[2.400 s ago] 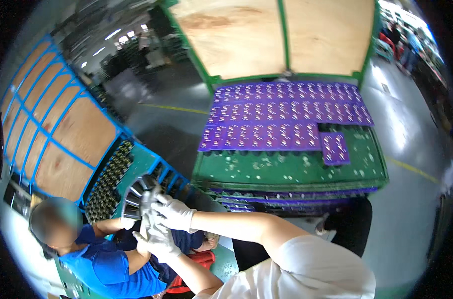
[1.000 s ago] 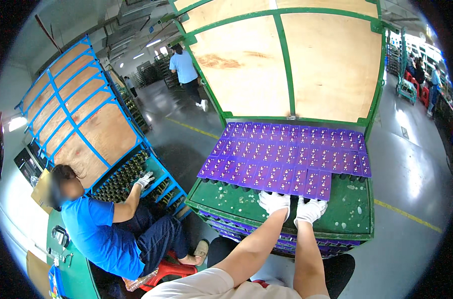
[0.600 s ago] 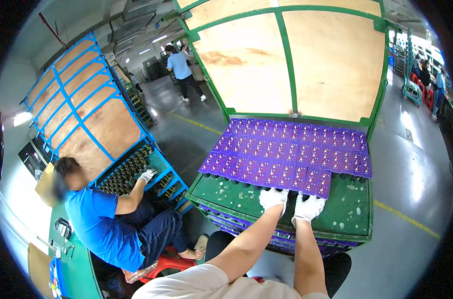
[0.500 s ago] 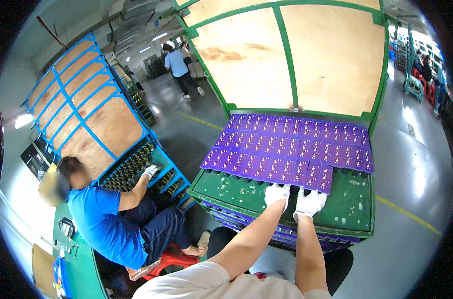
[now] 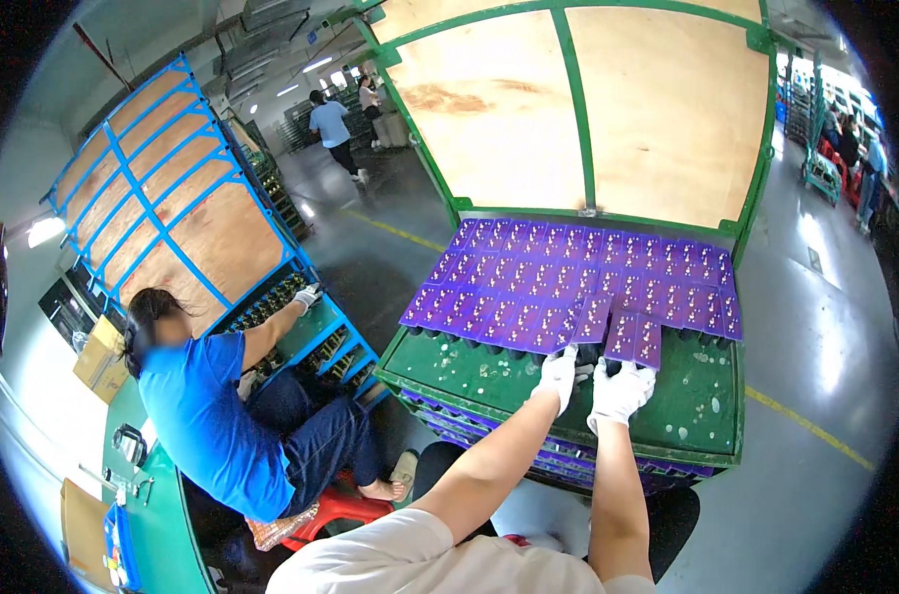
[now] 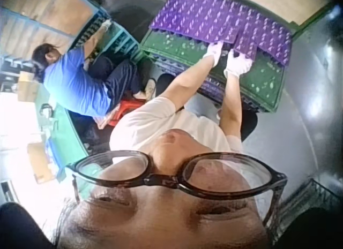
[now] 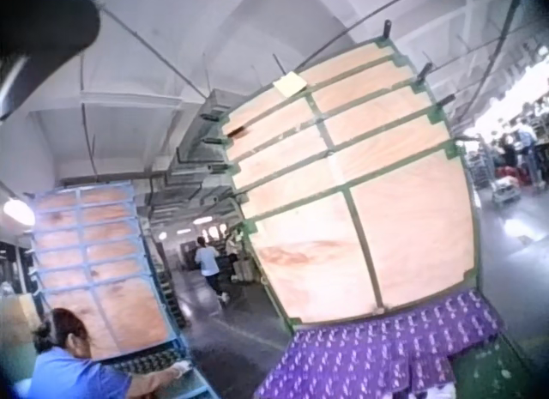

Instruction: The person picks up purple circuit boards from a green rack and hands them to a coworker. The person repeats this process, picking up boards and placing them back onto the rack in a stacked arrangement.

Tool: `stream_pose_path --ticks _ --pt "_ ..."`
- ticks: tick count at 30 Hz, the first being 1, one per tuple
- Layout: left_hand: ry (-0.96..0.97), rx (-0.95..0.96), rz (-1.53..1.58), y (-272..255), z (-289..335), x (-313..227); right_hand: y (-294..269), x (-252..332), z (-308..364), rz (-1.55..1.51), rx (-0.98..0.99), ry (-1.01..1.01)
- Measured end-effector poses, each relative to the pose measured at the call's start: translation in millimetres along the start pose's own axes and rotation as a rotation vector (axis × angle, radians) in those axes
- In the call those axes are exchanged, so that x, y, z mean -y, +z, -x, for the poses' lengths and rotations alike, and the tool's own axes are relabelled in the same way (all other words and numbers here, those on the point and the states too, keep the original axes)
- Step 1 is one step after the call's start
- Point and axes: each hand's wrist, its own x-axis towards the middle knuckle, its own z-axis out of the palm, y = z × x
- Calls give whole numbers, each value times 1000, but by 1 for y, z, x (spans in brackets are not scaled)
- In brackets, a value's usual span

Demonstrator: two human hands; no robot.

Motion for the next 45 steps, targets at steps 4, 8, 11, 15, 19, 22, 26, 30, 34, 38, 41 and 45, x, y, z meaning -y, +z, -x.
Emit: stream_pose_path --ticks 4,8,11,15,19,22,26,30,34,38,41,45 --pt "70 28 112 8 2 -2 -11 1 -5 -106 -13 -110" --pt "26 131 501 1 -11 6 -12 17 -8 -140 39 -114" --pt "-173 159 791 -6 -34 4 1 10 -4 -344 -35 -103" --pt "-251 244 864 1 -21 -12 0 -8 8 -548 35 160" --pt "-248 147 771 -6 -30 -2 -1 -29 22 -684 25 215" --pt "63 22 444 1 9 11 -25 -44 19 -840 110 373" --pt "44 133 73 -15 36 25 -36 -72 15 -684 60 202" --pt "365 208 58 -7 68 50 -44 -90 25 -456 -36 94" --pt "819 160 -218 -15 95 38 -67 -75 47 -439 -116 -128" --pt "911 262 -248 -6 136 -5 -75 -40 67 -473 -185 -284" --pt "1114 220 -427 -5 169 -37 -69 -14 78 -697 -223 -179" --pt "1176 310 -460 -38 187 -54 -83 11 83 -783 -224 -287"
